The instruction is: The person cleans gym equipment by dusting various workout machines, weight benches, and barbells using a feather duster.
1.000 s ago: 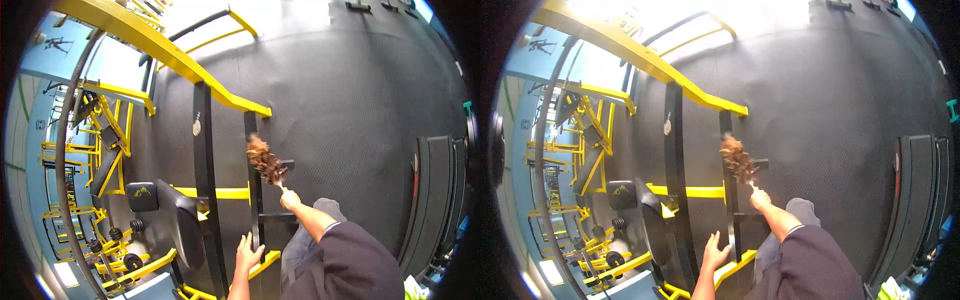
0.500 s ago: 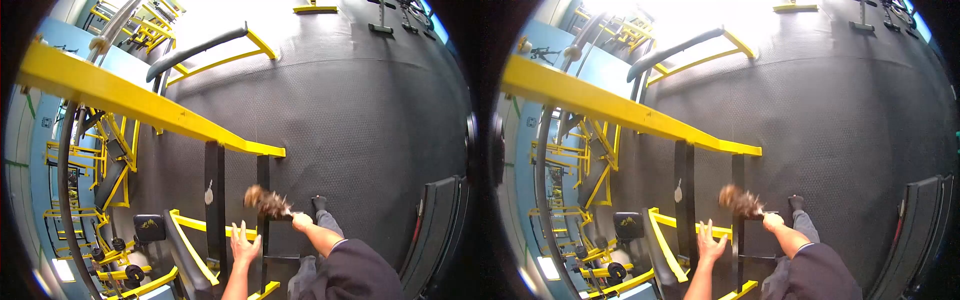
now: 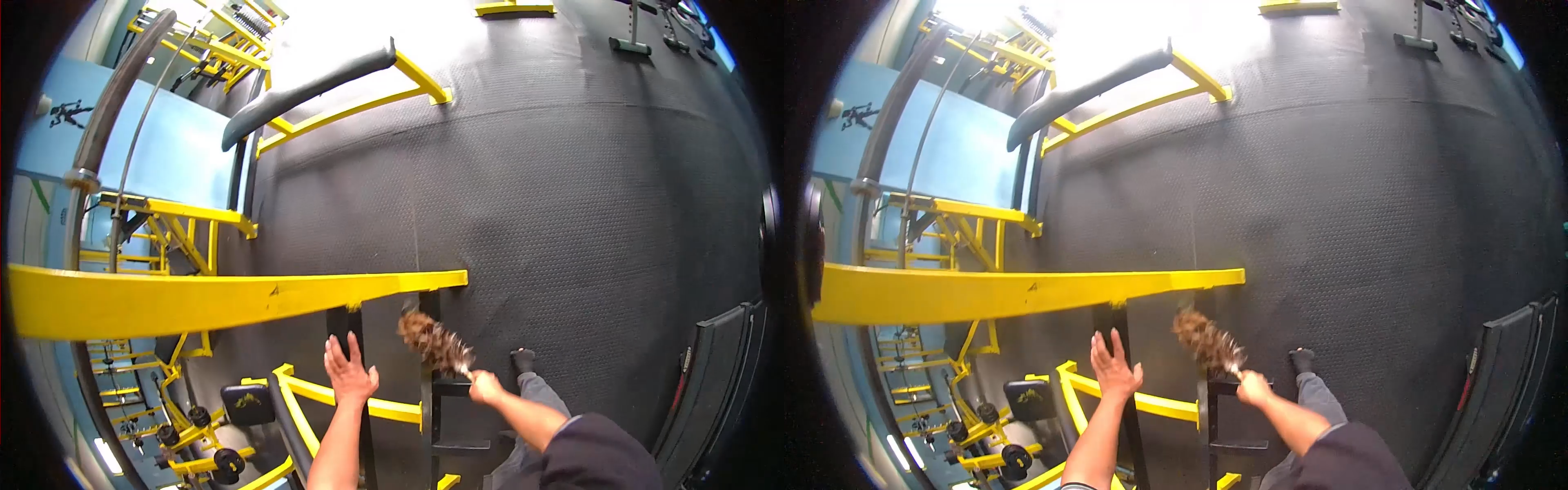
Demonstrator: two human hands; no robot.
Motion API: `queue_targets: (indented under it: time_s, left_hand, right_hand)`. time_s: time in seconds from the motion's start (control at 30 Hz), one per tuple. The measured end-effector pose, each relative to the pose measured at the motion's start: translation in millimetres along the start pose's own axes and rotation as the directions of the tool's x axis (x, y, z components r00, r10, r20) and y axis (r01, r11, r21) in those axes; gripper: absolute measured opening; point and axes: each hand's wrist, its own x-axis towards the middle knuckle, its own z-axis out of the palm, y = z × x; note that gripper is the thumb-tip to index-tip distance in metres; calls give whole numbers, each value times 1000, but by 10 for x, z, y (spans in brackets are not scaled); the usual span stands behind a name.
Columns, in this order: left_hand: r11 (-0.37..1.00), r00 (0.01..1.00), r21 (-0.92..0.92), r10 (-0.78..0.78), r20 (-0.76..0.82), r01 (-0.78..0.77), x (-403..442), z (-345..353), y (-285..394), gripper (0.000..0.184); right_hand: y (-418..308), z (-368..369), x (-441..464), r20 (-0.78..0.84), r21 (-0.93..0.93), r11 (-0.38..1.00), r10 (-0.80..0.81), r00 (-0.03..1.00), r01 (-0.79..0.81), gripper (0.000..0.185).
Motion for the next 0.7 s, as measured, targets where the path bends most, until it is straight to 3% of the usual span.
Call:
queue_targets:
  time_s: [0.03,0.1,0.2,0.23,0.27,0.33,0.37,0.4,0.47,0.5,0.53,0.57,0.63,0.7]
  left_hand:
    - [1000,998,-1,-6,-59,6,-3,79,11,95]
    - [1000,989,-14,-7,-146,5,32,117,0,94]
    - [1000,986,-22,12,-165,-16,35,121,-29,95]
    - [997,984,-83,-18,-175,3,32,147,-35,85]
    - [997,984,-83,-11,-177,-4,33,161,-42,85]
    - [998,982,-49,19,-186,-28,31,165,-55,71]
    - [997,983,-69,11,-185,-24,32,162,-58,56]
    - [997,985,-73,4,-173,-17,44,172,-65,56]
    - [995,974,-82,35,-222,-54,46,156,-62,53]
    - [994,979,-95,24,-204,-45,46,131,-50,48]
    - [993,980,-102,36,-194,-57,33,146,-55,48]
    - [993,979,-100,37,-201,-58,27,155,-67,47]
    - [994,977,-93,35,-212,-56,47,158,-69,43]
    - [993,979,-103,38,-202,-60,42,150,-58,42]
  right_hand:
    - [63,148,-216,-50,119,991,66,997,-59,25]
    - [-152,276,-672,-3,207,910,367,930,-359,27]
    - [-15,1166,-828,-10,358,810,502,865,-465,15]
    - [-293,1103,-815,362,523,395,699,617,-755,11]
    - [-295,1295,-731,593,501,298,566,573,-813,11]
    - [-643,1475,-477,531,681,142,578,619,-718,12]
    - [-578,1877,-128,539,755,86,484,689,-651,10]
    - [-982,1669,109,272,843,202,639,720,-498,22]
    - [-1347,1152,402,416,756,294,476,775,-585,13]
    - [-1466,1101,467,160,781,501,418,894,-374,14]
    - [-1516,1078,516,-106,722,680,296,949,-131,16]
    - [-1492,1058,417,-109,725,675,311,944,-139,16]
    - [-1481,893,213,-150,575,802,297,943,-161,20]
    - [-1179,961,24,-104,554,776,425,899,-302,21]
